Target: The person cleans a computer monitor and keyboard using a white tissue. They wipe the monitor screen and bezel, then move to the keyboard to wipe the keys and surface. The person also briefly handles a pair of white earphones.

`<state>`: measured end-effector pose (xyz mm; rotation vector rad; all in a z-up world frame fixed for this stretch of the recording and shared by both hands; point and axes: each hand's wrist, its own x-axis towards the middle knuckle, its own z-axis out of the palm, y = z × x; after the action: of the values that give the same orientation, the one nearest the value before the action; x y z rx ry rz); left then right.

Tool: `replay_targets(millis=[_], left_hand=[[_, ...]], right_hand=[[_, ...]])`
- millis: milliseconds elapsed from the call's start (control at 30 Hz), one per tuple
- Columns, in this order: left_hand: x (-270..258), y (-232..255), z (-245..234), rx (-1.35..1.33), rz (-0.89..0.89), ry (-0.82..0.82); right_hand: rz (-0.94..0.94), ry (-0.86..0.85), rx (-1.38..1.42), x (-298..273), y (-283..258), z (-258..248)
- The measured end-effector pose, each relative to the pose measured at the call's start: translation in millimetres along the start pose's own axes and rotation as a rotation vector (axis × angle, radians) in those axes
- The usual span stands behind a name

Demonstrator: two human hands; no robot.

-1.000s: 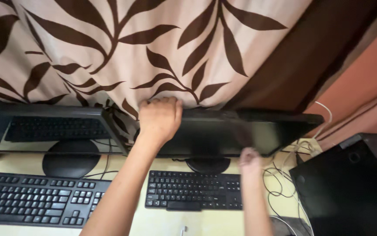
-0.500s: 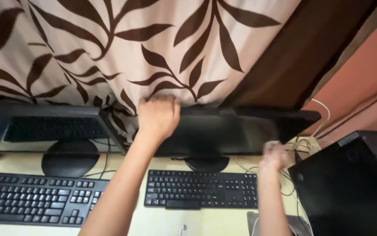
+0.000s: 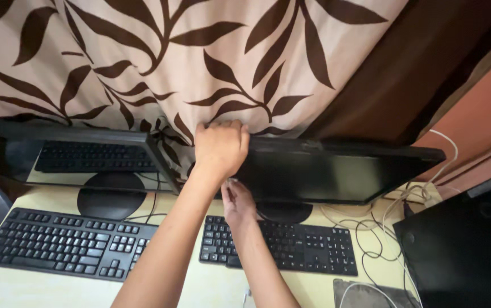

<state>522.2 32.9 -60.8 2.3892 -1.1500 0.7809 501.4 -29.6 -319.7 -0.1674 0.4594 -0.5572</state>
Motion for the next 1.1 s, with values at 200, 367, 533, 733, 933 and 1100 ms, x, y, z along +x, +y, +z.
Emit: replay_targets(millis=[200,367,533,733,933,1100], left_hand=[[4.9,-1.6,3.6,0.022,0.01,0.026],[6.5,0.2,9.1,0.035,-0.007,-0.011],[8.1,-2.1,12.8,0.045,-0.005,-0.008],[-0.7,0.1,9.9,0.034,0.002,0.019],[-3.6,0.5,10.7,0.004,-0.007,0.056],[4.5,0.0,12.8,0.033,-0.014,0.061]], right_hand=[[-0.317,-0.267,0.131,-46.5,-115.2,54.7],[-0.602,0.001,0.083,-26.6,-188.1,2.0],[-0.289,0.099,0.048,19.0,-132.8,-63.7],[-0.231,0.059,-0.112,-9.4,-54.5,-13.5],[-0.685,-0.231,-0.072,-65.1,-190.0,22.7],[-0.88,0.057,-0.118,-51.5,-283.5,-13.0]])
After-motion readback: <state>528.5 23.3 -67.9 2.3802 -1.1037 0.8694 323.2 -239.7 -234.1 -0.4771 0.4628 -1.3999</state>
